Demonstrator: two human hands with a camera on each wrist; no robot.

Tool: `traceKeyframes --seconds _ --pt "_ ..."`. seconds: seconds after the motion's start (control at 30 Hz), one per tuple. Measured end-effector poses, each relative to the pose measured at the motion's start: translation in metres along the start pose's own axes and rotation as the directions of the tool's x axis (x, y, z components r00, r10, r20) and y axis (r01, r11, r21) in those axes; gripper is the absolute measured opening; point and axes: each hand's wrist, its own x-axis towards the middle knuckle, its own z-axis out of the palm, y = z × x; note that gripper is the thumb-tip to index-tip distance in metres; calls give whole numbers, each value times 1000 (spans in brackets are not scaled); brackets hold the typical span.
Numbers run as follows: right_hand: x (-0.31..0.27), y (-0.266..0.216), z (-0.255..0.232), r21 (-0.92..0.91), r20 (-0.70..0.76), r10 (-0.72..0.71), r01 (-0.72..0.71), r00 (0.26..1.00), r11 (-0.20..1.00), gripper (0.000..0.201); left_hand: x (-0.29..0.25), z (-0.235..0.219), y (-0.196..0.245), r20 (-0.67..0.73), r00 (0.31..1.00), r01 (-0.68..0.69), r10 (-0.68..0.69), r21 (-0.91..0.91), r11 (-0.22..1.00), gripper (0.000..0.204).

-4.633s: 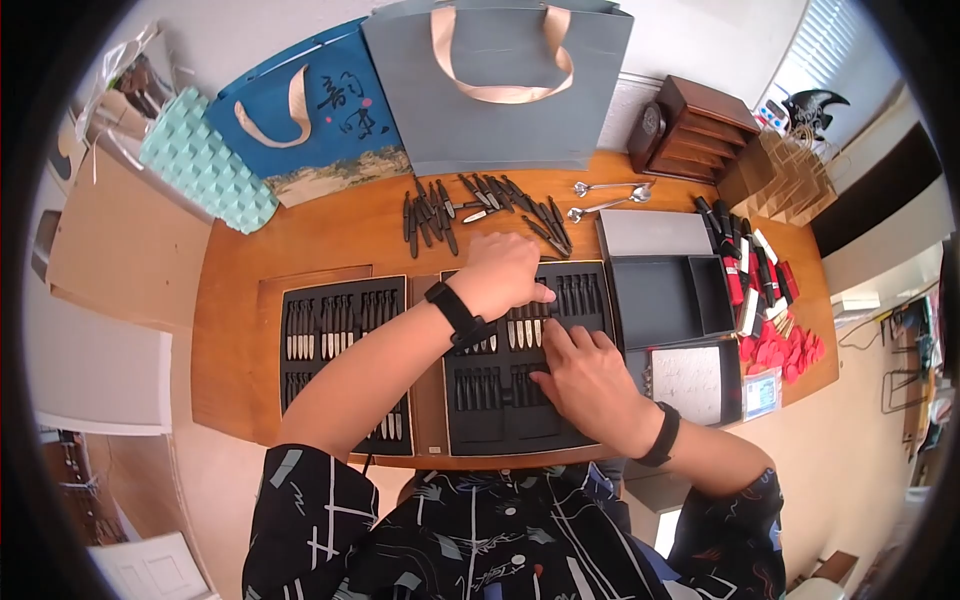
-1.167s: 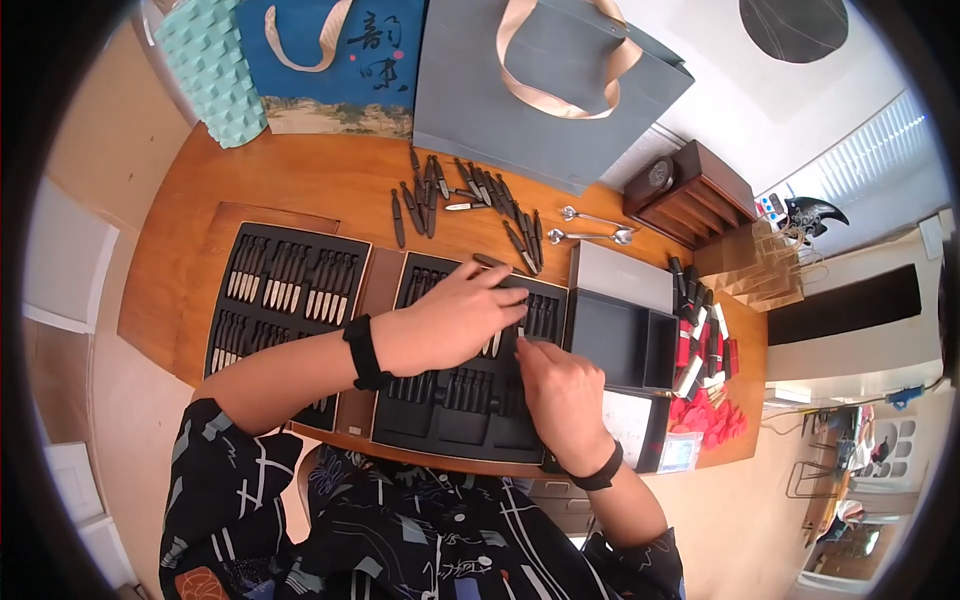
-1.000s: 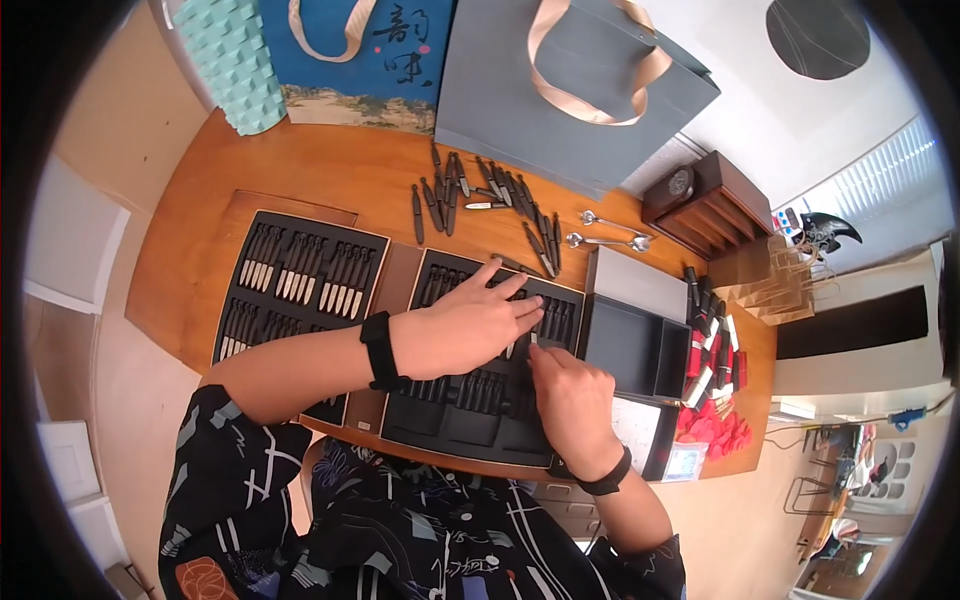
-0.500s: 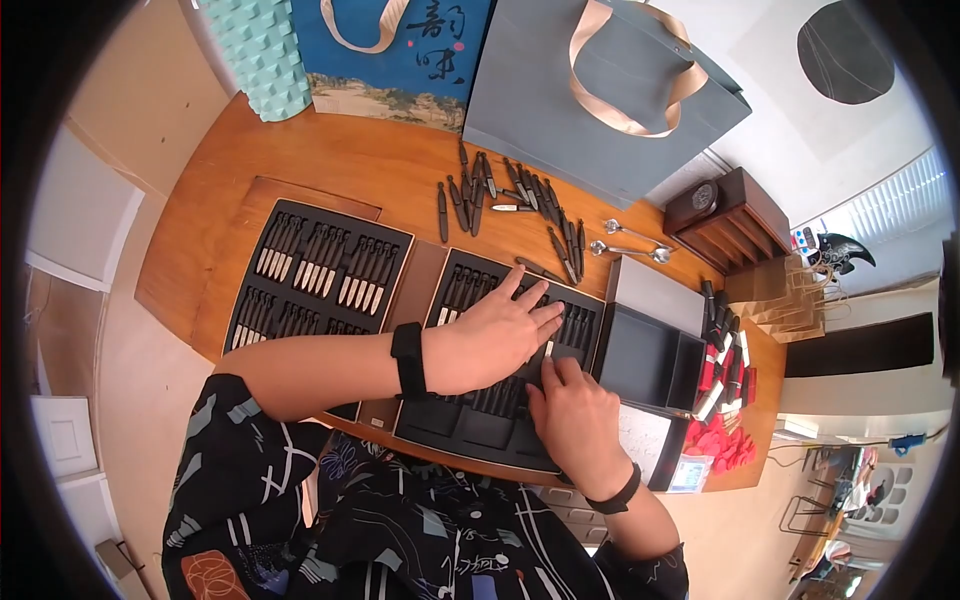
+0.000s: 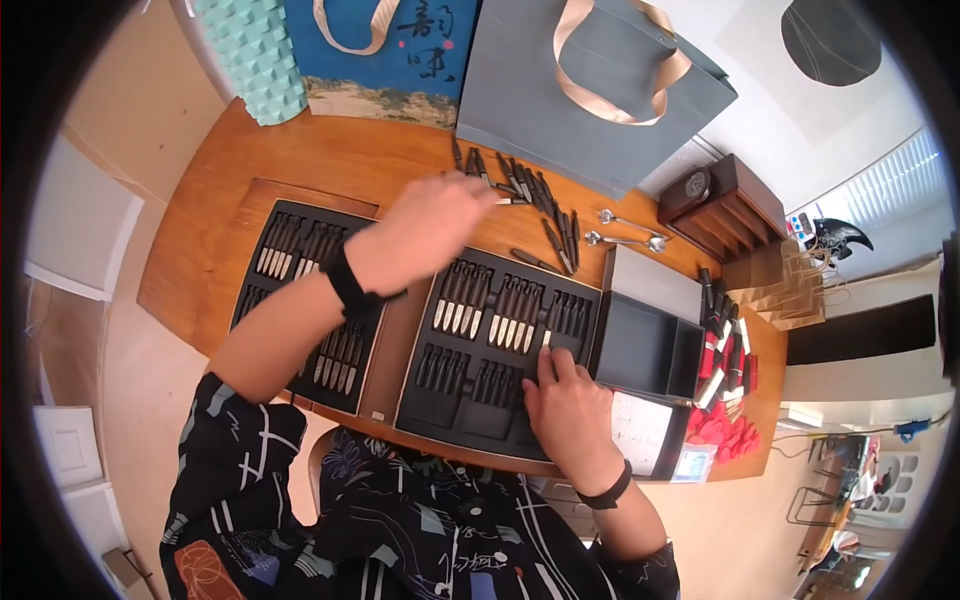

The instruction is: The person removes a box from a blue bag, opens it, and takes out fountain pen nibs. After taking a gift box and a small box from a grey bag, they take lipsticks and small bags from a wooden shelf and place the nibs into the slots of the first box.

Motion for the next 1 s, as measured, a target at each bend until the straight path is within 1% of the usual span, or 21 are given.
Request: traceKeyframes --seconds 0.03,0.07,0.13,0.17,0.2,0.27,0.3,0.37,0.5,0.57,0.6,0.67,0.7,0.77,0.8,0.87,0.9,0.93,0.97,1.0 --pt "0 -1 0 -2 4 12 -12 1000 1000 44 1 -5 -14 29 998 58 -60 64 996 33" --pt "0 -3 1 -5 7 23 -23 1000 1000 45 1 -8 -28 25 998 63 -65 72 995 33" --pt "0 -5 3 -13 13 29 -28 1000 1000 45 0 -6 -54 74 997 -37 31 76 996 25" --pt "0 -6 4 -22 26 43 -42 999 999 46 -1 1 -63 79 996 -39 38 16 999 22" --pt "0 -7 6 -21 21 41 -40 999 999 46 0 0 -64 77 996 -39 37 21 999 22" --pt "0 -8 8 -28 12 48 -48 999 998 46 2 1 -64 176 983 -54 48 32 998 22" --pt "0 -8 8 -29 10 52 -52 999 998 46 4 2 -64 174 983 -58 52 31 998 22" --pt "-1 -8 7 -19 16 57 -57 998 998 47 5 5 -64 233 972 -35 18 68 997 12" --pt "-3 -8 8 -3 -5 62 -62 998 998 47 6 8 -70 227 972 -77 56 84 993 8" --pt "-3 -7 9 -8 0 61 -61 998 998 47 7 9 -73 150 984 -112 96 105 988 9" --pt "-3 -6 10 -8 -2 66 -66 998 998 47 8 4 -69 151 983 -117 100 105 988 9" --pt "-4 -5 14 31 -37 70 -69 997 997 44 9 -10 -52 143 989 -42 42 -2 999 11" --pt "-5 -5 13 29 -37 74 -73 997 997 44 9 -11 -44 143 989 -45 45 -4 999 11" --pt "-4 -4 10 30 -65 56 -55 996 998 44 11 -9 -26 80 990 -102 120 -198 975 14" --pt "-4 -3 4 28 -65 55 -53 996 998 44 11 -7 -16 78 990 -100 118 -200 975 14" --pt "-1 4 -13 148 -25 100 -96 995 984 43 10 -2 7 36 949 -270 313 -419 867 16" --pt "1 7 -17 144 -24 98 -94 995 985 43 9 -1 20 48 942 -272 331 -463 843 16" --pt "3 10 -21 228 -169 139 -98 976 969 41 8 0 34 58 935 -274 350 -509 816 16" --pt "4 12 -24 310 -306 189 -90 933 946 39 7 7 42 47 925 -294 377 -542 787 16" --pt "5 14 -28 304 -303 189 -93 934 948 39 8 9 51 73 918 -282 391 -573 769 15"
